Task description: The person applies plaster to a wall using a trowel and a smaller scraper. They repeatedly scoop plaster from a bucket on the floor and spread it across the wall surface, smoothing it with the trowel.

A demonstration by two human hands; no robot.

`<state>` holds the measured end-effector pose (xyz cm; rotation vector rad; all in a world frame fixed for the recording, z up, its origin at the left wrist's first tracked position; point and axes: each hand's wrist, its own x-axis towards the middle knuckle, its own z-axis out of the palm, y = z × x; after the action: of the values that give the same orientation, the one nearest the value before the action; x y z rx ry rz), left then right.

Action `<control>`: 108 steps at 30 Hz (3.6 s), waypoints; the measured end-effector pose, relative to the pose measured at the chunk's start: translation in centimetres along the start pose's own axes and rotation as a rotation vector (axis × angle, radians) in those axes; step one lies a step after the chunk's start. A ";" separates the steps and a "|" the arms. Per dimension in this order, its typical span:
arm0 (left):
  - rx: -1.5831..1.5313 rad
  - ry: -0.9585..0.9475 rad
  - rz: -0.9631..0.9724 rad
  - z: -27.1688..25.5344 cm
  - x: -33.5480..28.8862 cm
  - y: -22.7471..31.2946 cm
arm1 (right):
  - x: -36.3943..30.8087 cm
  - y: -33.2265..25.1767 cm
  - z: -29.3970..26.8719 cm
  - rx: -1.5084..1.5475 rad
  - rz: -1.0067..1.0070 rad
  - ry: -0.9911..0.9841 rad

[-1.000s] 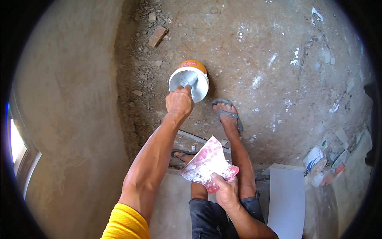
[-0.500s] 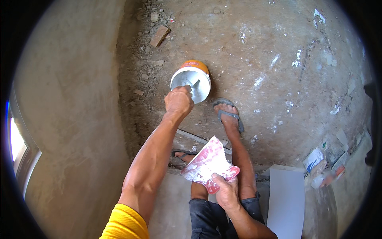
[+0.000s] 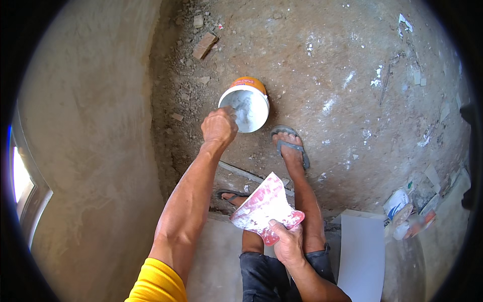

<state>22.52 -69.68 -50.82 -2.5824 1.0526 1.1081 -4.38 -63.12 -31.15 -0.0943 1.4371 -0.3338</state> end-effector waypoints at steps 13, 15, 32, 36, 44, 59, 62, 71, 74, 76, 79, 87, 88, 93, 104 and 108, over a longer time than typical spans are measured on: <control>-0.187 0.026 0.014 0.3 -2.4 -1.5 | 0.1 -0.2 0.3 0.020 -0.031 0.007; -0.307 0.007 -0.057 0.2 -3.9 -2.8 | 0.2 -0.4 0.5 0.034 -0.017 0.007; -0.248 -0.019 -0.143 0.0 -5.1 -1.6 | 0.2 -0.1 0.5 0.050 0.017 -0.038; -0.366 -0.031 -0.179 1.4 -5.1 -1.9 | 0.2 -0.1 0.8 0.049 0.025 -0.002; -0.977 -0.315 -0.499 1.8 -6.8 -4.0 | 1.7 -1.8 1.8 0.028 -0.070 0.064; -1.197 -0.148 -0.200 2.3 -12.6 -6.3 | 15.0 -4.4 0.9 -0.037 0.005 -0.183; -1.278 -0.104 -0.132 -0.5 -14.1 -6.2 | 15.4 -5.2 1.2 0.042 0.134 -0.322; -1.151 0.212 0.406 -17.2 -21.8 -5.0 | 4.9 -10.9 11.7 0.262 0.183 -0.830; -1.144 0.299 0.560 -23.2 -25.1 -4.5 | -0.9 -13.4 15.4 0.307 0.259 -1.048; -1.202 0.318 0.599 -26.9 -27.6 -4.0 | -4.7 -14.7 17.3 0.306 0.227 -1.108; -1.102 0.409 0.638 -31.8 -31.4 -3.8 | -9.7 -16.0 19.0 0.291 0.190 -1.188; -1.067 0.598 0.673 -38.0 -39.7 -4.9 | -19.6 -15.2 20.7 0.344 0.170 -1.308; -1.081 0.610 0.676 -38.4 -40.7 -5.4 | -20.6 -15.0 21.0 0.324 0.156 -1.290; -1.111 0.667 0.708 -40.0 -45.1 -7.4 | -25.7 -13.5 22.3 0.300 0.180 -1.331; -0.945 0.835 0.641 -42.4 -52.9 -12.2 | -33.5 -9.3 24.0 0.272 0.171 -1.487; -0.767 0.878 0.668 -41.4 -54.9 -14.1 | -37.4 -8.4 23.7 0.150 0.034 -1.449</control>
<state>29.31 -44.69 14.40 -3.5987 2.1316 0.4165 13.87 -63.80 10.06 -0.1445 -0.0208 -0.2373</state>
